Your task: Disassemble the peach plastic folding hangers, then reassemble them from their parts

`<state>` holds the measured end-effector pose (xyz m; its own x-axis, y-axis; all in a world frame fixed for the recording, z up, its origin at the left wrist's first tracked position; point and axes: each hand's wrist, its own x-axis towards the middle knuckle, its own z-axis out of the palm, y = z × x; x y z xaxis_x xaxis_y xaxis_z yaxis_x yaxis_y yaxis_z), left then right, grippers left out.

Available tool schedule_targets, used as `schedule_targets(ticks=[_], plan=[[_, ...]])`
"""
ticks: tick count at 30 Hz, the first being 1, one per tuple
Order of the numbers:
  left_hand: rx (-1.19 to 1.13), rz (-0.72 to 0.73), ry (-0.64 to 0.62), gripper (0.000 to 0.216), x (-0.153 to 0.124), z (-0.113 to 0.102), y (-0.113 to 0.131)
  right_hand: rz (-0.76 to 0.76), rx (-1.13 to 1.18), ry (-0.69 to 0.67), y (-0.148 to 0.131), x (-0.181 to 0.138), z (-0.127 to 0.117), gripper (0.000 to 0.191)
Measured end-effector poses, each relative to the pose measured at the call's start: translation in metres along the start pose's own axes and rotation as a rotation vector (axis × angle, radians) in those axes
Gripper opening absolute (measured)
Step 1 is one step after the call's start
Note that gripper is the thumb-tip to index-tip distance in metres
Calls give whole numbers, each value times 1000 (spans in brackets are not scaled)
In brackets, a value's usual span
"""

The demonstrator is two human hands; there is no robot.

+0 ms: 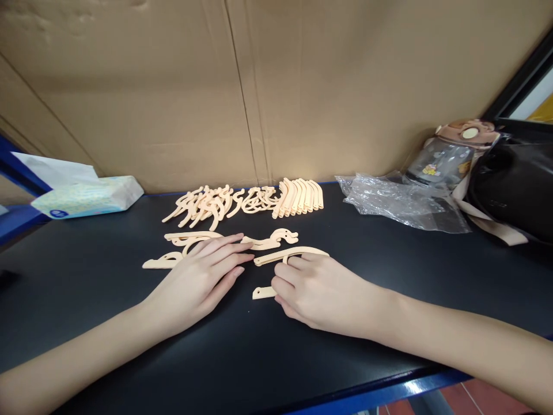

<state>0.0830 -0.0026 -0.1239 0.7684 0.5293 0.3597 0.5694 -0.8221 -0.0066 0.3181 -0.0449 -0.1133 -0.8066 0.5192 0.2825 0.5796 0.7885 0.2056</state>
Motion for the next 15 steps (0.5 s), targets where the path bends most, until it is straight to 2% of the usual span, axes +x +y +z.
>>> schedule_targets(ticks=[8, 15], plan=[[56, 5, 35, 21, 0, -4, 4, -3, -207, 29, 2, -4, -5, 19], [109, -31, 45, 23, 1, 0, 3, 41, -93, -31, 6, -3, -3, 15]])
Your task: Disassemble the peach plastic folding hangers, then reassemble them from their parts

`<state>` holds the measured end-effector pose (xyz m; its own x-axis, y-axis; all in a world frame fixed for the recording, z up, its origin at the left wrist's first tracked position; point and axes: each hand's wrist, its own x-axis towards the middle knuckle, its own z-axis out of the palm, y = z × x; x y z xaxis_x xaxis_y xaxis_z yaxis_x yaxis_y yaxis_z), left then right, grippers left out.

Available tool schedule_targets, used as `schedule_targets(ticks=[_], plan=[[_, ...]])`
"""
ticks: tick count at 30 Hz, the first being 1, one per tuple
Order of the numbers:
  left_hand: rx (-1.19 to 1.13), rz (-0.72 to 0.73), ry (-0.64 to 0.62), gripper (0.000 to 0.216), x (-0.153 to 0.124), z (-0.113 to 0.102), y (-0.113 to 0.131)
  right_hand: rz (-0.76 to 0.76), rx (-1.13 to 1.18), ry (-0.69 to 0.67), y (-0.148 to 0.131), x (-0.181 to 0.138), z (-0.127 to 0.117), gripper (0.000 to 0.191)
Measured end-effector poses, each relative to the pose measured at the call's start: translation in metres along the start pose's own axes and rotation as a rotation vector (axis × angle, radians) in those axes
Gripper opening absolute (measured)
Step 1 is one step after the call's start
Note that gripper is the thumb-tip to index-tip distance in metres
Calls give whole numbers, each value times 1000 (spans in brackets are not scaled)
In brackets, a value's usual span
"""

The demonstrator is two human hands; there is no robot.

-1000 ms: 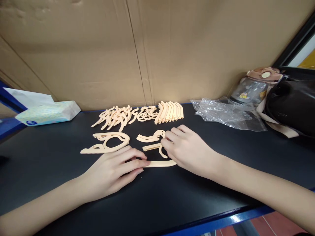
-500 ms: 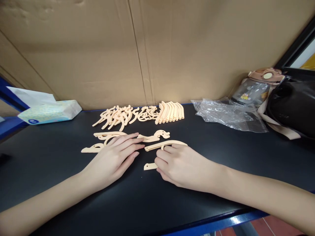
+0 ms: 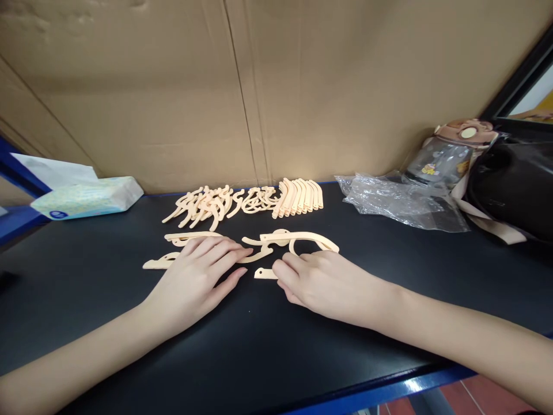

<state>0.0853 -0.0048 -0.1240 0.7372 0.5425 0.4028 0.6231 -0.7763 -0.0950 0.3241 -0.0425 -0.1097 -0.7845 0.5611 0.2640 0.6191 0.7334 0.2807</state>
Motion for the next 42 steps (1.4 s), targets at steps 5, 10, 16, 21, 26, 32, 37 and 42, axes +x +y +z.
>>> schedule_targets(ticks=[5, 10, 16, 21, 26, 32, 37, 42], plan=[[-1, -7, 13, 19, 0, -1, -1, 84, 49, 10, 7, 1, 8, 15], [8, 9, -16, 17, 1, -4, 1, 151, 26, 48, 14, 2, 11, 16], [22, 24, -20, 17, 1, -7, 5, 174, 138, 35, 16, 2, 11, 15], [-109, -51, -82, 13, -2, -9, 9, 188, 210, 22, 17, 1, 13, 14], [-296, -161, -116, 11, -4, -8, 10, 195, 192, 3, 17, 1, 13, 15], [-360, -188, -122, 14, -3, -10, 14, 182, 146, 20, 17, 1, 14, 18], [-266, -106, -142, 21, -6, -9, 15, 180, 159, 6, 16, 2, 12, 19], [-379, -60, -209, 30, -9, -7, 12, 183, 189, -29, 16, 3, 10, 18]])
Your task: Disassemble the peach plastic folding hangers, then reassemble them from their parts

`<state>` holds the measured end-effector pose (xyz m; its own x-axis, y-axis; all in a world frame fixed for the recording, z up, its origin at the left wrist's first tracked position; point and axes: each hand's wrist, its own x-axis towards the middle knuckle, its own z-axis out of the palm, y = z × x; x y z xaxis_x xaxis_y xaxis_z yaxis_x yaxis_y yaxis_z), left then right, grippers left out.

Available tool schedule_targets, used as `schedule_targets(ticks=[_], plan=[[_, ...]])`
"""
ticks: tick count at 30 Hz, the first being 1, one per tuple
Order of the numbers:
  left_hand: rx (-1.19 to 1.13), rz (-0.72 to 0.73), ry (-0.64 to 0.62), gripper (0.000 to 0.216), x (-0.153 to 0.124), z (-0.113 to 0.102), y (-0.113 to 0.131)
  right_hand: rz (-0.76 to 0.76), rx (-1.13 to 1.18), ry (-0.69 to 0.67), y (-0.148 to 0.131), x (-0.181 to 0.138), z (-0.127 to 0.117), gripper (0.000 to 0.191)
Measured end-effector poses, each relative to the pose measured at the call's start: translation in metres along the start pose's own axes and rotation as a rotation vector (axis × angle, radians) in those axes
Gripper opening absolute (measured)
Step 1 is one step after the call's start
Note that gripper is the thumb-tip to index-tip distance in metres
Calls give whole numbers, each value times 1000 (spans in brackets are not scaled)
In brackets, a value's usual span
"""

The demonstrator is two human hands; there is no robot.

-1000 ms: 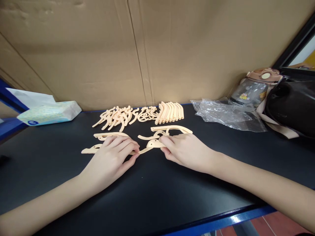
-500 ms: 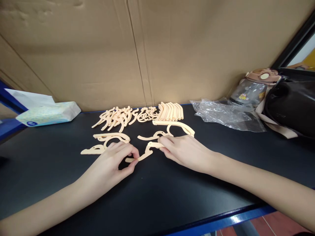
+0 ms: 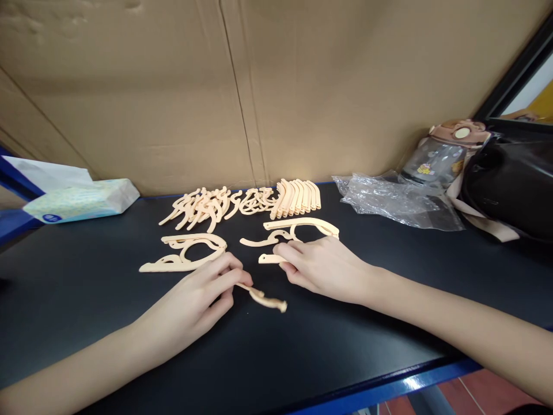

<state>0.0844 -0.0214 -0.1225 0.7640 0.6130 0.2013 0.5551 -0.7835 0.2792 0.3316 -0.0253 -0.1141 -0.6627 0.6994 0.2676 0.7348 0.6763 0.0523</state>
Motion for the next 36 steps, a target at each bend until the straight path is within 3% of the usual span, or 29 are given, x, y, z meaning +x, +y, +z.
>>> schedule_targets(ticks=[3, 9, 15, 23, 27, 32, 36], plan=[[-15, 9, -32, 29, 1, -1, -1, 14, -11, -7, -1, 0, 0, 19], [150, 64, 37, 24, 4, -2, 1, -13, -34, -47, -6, -1, -2, 20], [192, 76, 29, 26, 3, -3, 1, -2, -17, -13, -4, -1, -1, 21], [51, 132, 25, 40, -1, -6, 1, 16, -20, 88, 3, -1, 3, 20], [-109, 228, -29, 23, -3, -11, 12, 8, 1, 94, 2, 0, 3, 19], [-119, 269, -125, 5, -5, -10, 23, 13, -18, 71, 1, 1, 2, 20], [-97, 325, -73, 5, -5, -5, 25, -14, -33, 92, 2, 0, 3, 22]])
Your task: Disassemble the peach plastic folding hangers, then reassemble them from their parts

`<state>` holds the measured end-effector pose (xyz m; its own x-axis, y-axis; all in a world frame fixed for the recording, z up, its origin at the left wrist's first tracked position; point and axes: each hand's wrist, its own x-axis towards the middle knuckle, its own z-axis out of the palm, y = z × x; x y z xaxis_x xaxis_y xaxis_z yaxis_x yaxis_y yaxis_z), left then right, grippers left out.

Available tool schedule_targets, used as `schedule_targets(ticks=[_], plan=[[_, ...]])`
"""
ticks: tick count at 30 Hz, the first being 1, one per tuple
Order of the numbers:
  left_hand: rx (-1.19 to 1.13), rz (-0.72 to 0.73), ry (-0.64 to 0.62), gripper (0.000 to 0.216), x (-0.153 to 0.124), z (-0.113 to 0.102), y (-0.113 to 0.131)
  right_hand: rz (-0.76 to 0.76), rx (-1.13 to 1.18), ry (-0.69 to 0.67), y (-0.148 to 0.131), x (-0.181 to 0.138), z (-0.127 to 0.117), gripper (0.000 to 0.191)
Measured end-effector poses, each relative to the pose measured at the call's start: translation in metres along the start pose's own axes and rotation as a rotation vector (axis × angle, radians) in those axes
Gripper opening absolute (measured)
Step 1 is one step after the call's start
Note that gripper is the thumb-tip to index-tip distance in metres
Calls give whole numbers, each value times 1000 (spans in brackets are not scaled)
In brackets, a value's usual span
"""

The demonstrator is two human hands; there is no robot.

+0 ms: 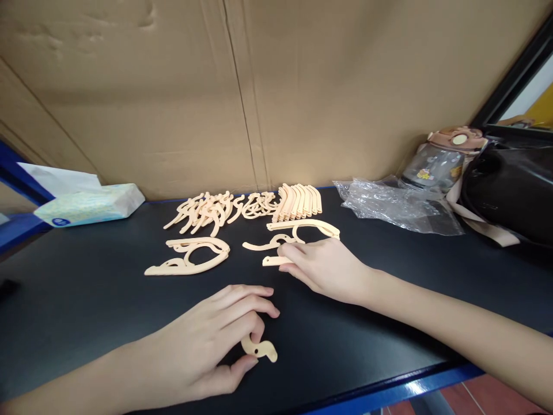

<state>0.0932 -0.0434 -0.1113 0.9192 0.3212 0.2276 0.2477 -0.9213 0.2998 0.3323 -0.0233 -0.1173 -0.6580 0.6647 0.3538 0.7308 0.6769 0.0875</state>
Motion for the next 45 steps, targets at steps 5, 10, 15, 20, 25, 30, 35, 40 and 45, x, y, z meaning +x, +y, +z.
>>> schedule_targets(ticks=[5, 10, 15, 20, 25, 30, 35, 40, 45], plan=[[165, -5, 77, 5, 2, 3, -1, -8, 19, -38, 0, 0, 2, 25], [301, -10, 79, 13, 1, 4, -3, -26, 44, -65, 1, 0, 3, 24], [281, -115, 84, 10, -1, 2, -11, -58, 61, -59, 0, 0, 2, 24], [197, -196, 65, 13, -3, -1, -19, -83, 88, -81, -2, 1, 0, 24], [186, -234, 53, 17, -1, -3, -19, -92, 109, -90, -2, 1, 1, 21], [205, -183, 103, 25, -3, 0, -22, -92, 116, -101, -1, 2, 2, 23], [270, -160, 178, 32, -4, 1, -25, -92, 107, -108, -1, 1, 2, 23], [300, -219, 195, 31, -2, -1, -25, -112, 91, -84, -3, -1, 1, 25], [247, -257, 160, 27, -2, 0, -27, -160, 79, -45, -7, -4, -1, 25]])
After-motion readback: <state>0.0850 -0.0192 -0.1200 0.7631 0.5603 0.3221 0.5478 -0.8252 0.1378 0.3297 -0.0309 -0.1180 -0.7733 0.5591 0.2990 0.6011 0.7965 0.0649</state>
